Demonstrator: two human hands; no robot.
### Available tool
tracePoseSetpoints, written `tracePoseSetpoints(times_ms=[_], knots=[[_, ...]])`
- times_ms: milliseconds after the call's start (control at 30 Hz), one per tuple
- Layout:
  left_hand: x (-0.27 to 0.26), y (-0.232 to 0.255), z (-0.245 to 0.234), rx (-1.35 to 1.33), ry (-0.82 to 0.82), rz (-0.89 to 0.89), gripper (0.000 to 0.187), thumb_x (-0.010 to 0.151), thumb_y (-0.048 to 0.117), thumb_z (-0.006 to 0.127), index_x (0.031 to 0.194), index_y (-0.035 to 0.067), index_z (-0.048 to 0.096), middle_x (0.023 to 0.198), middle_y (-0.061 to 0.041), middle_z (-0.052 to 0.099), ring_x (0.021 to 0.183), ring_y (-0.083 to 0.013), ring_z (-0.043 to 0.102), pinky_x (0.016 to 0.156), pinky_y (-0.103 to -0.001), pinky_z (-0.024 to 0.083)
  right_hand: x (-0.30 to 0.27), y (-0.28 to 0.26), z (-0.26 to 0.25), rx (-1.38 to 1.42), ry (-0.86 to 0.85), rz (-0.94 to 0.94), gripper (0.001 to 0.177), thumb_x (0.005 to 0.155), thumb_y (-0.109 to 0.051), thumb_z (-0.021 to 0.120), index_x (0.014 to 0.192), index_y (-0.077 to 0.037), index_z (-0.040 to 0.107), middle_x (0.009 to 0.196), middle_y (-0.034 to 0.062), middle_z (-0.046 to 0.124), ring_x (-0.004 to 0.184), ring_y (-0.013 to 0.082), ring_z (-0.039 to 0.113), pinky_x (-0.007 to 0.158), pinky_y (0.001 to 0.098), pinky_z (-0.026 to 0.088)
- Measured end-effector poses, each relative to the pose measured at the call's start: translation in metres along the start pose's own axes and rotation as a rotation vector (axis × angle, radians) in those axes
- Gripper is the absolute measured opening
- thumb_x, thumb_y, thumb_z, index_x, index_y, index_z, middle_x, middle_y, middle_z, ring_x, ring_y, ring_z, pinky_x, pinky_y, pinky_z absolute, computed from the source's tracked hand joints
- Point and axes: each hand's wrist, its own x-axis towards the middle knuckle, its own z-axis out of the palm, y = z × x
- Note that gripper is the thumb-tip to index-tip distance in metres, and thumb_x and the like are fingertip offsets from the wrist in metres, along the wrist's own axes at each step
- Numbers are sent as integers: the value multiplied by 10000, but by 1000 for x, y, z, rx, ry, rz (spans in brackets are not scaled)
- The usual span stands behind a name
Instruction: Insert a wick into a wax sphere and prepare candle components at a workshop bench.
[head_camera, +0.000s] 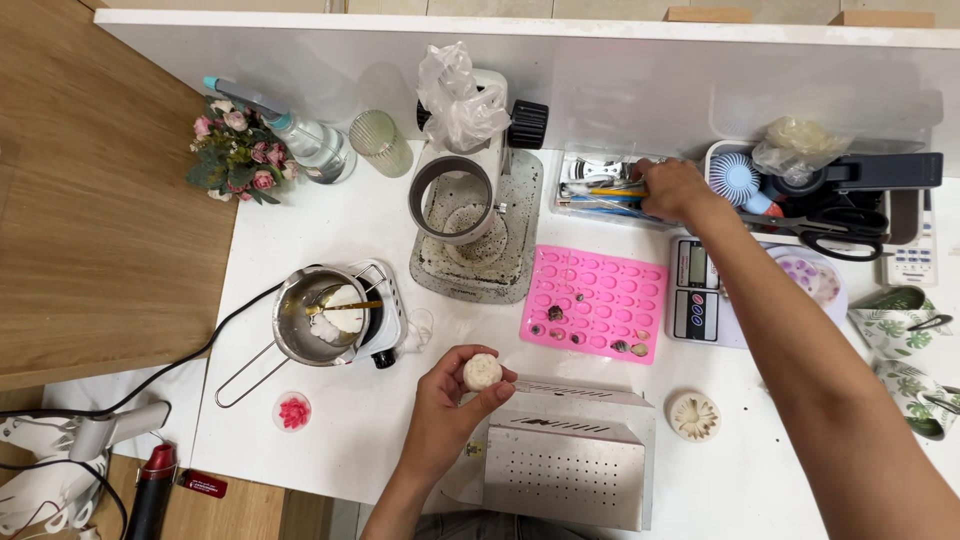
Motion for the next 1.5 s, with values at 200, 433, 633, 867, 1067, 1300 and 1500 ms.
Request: tracePoseSetpoints(times_ms=[200, 433, 633, 867, 1067, 1300, 1500], knots=[[0, 4, 0, -1, -14, 26, 381, 853, 117, 801, 1181, 31, 628, 1025, -89, 778, 1000, -124, 722, 915, -273, 572, 12, 25, 36, -56, 143, -16, 241, 959, -154, 658, 1187, -137, 736, 1193, 127, 736, 1205, 317, 627, 1062, 439, 470], [0, 5, -1, 42, -8, 4, 373, 860, 137, 795, 1180, 35, 632, 1026, -87, 778, 986, -124, 718, 900, -280, 575, -21, -13, -13, -207, 131, -118, 453, 739, -298, 809, 1166, -176, 721, 1182, 35, 711, 1225, 266, 557, 1017, 458, 410], [1, 2, 1, 19, -20, 6, 376, 860, 140, 794, 1185, 38, 633, 1029, -88, 776, 983, -125, 719, 903, -282, 578, -9, -6, 6, -269, 56, -53, 502, 780, -368, 799, 1200, -133, 655, 1073, 87, 735, 1167, 270, 609, 1023, 434, 436], [1, -3, 0, 33, -5, -28, 383, 851, 150, 802, 1177, 37, 634, 1028, -85, 778, 979, -128, 717, 895, -289, 573, -22, 1, 22, -170, 467, -95, 396, 795, -226, 771, 1147, -81, 661, 1102, 120, 710, 1095, 301, 635, 953, 441, 480], [4, 0, 2, 60, -8, -37, 387, 843, 154, 801, 1175, 42, 637, 1021, -88, 782, 990, -132, 728, 915, -294, 579, -34, -2, 1, 96, 552, -105, 255, 863, -105, 753, 1101, -53, 676, 1055, 147, 689, 997, 343, 656, 859, 460, 511], [6, 2, 6, 50, -26, -31, 386, 847, 155, 799, 1177, 38, 637, 1024, -90, 779, 998, -137, 726, 918, -298, 576, -26, -2, 9, 31, 562, -131, 380, 826, -48, 727, 1204, -65, 709, 1055, 140, 704, 1008, 334, 653, 946, 453, 481], [8, -3, 3, 90, -28, -2, 379, 855, 160, 800, 1173, 37, 636, 1027, -85, 783, 1007, -133, 726, 923, -291, 574, -41, -25, 0, -79, 102, -40, 291, 790, -45, 695, 1002, -210, 809, 1150, 20, 727, 1210, 239, 584, 1023, 408, 406]])
